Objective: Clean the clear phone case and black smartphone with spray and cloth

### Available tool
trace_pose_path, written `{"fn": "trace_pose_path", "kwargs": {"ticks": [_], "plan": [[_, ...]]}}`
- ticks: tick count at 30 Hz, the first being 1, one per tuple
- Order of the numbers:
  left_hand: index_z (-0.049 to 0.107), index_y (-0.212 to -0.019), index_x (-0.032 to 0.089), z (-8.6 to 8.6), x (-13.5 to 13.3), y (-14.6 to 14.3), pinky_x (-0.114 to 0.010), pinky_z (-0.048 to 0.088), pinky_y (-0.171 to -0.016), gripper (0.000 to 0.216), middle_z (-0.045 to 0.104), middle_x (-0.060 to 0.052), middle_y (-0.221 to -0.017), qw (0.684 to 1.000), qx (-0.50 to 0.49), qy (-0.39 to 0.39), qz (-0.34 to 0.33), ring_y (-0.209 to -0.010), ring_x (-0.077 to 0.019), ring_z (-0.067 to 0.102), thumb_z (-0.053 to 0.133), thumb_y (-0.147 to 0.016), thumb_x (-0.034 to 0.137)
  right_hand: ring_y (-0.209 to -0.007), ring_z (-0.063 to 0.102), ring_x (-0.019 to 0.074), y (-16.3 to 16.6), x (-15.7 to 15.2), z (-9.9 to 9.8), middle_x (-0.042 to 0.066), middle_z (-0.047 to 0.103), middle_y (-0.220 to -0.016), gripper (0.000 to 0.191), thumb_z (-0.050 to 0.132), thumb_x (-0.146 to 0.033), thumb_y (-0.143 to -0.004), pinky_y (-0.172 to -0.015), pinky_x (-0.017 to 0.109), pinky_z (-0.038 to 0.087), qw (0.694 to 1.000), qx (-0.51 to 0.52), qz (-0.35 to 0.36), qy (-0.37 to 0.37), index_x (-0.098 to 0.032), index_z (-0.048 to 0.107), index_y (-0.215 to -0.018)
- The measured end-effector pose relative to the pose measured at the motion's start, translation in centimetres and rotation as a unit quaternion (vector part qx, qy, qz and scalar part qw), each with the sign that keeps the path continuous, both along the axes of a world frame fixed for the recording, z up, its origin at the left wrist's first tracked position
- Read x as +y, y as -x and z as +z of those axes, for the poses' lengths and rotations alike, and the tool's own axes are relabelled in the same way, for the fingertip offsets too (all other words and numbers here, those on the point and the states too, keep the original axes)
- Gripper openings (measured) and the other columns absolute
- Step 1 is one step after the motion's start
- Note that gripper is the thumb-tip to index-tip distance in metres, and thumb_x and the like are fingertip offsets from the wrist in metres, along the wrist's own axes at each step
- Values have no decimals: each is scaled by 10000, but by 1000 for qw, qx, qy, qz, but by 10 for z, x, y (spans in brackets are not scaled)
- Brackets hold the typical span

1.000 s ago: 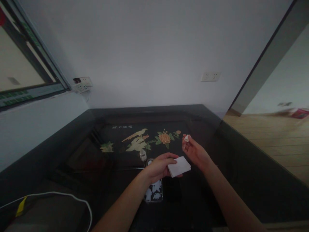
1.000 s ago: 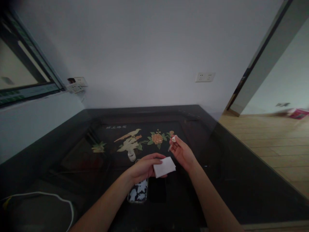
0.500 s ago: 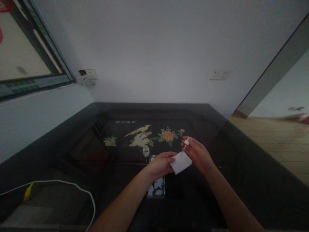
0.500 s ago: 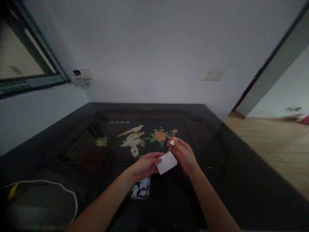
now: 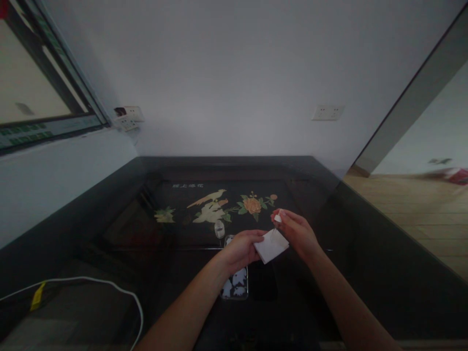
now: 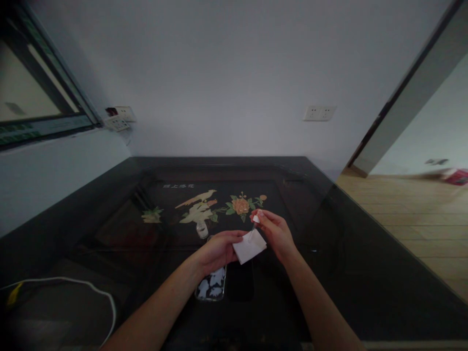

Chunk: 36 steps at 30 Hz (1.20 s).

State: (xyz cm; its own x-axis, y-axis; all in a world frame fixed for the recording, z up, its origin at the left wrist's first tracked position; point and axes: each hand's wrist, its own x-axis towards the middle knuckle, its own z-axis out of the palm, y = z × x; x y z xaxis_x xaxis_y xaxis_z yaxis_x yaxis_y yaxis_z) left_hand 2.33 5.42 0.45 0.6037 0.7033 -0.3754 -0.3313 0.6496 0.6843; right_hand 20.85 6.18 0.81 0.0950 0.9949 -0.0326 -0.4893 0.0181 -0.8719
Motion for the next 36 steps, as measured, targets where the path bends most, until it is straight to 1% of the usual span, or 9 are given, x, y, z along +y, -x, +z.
{"fn": "trace_pose_path", "kwargs": {"ticks": [7,11,15,19,22,26,29,33,36], "plan": [[726,-1073,97,0,0,1,-330,506,-885,267,731,-127,-1025,1000,-4,4,2,-892,-185,689,602,-836,94,-761,718,155,-1,-2,0,57,800,-856,219,937,-343,-693,-654,220,561,1000,-15,4,3,-206,812,-810],[726,-1064,90,0,0,1,-333,512,-868,266,727,-122,-1002,1000,-4,5,2,-871,-184,691,582,-841,80,-757,721,155,-1,-1,-2,62,799,-864,236,930,-346,-698,-661,219,573,1000,-18,8,1,-193,811,-833],[730,-1062,94,0,0,0,-311,507,-855,266,734,-119,-987,1000,0,-8,-2,-852,-175,688,571,-848,88,-791,738,162,-2,1,-3,63,799,-907,286,937,-334,-689,-697,231,602,1000,27,4,12,-196,799,-898],[729,-1049,101,0,0,0,-322,507,-855,250,739,-117,-971,1000,3,-14,3,-843,-184,690,614,-827,110,-790,750,174,-5,5,-5,69,798,-923,332,932,-318,-696,-675,235,610,997,71,14,29,-186,773,-956],[725,-1036,113,-1,0,0,-319,507,-851,240,733,-103,-959,999,21,-23,12,-847,-181,685,648,-808,126,-747,742,158,-9,8,-7,52,795,-914,320,917,-318,-717,-647,232,609,994,106,11,37,-195,752,-962],[710,-1060,145,-3,-3,-2,-272,486,-758,250,704,-54,-916,994,78,-76,6,-790,-148,649,668,-815,175,-659,711,124,-16,15,-8,4,785,-852,258,885,-327,-763,-591,222,594,986,161,8,45,-218,728,-937],[702,-1080,166,-4,-5,-6,-245,451,-686,259,677,-27,-882,983,134,-127,-15,-745,-131,612,657,-829,208,-628,696,101,-21,18,-7,-16,779,-825,228,877,-299,-774,-567,202,580,980,194,13,54,-221,717,-917],[696,-1076,162,-2,-4,-13,-248,433,-676,263,670,-30,-869,967,186,-169,-39,-748,-139,603,662,-823,227,-619,687,87,-27,21,-7,-31,775,-840,206,859,-282,-793,-542,186,559,977,207,12,47,-237,708,-925],[697,-1085,161,5,-1,-19,-255,425,-694,277,679,-33,-877,946,219,-235,-43,-756,-144,603,675,-821,241,-602,670,82,-32,21,-5,-30,770,-847,187,843,-272,-807,-522,181,542,975,219,3,46,-234,704,-926]]}}
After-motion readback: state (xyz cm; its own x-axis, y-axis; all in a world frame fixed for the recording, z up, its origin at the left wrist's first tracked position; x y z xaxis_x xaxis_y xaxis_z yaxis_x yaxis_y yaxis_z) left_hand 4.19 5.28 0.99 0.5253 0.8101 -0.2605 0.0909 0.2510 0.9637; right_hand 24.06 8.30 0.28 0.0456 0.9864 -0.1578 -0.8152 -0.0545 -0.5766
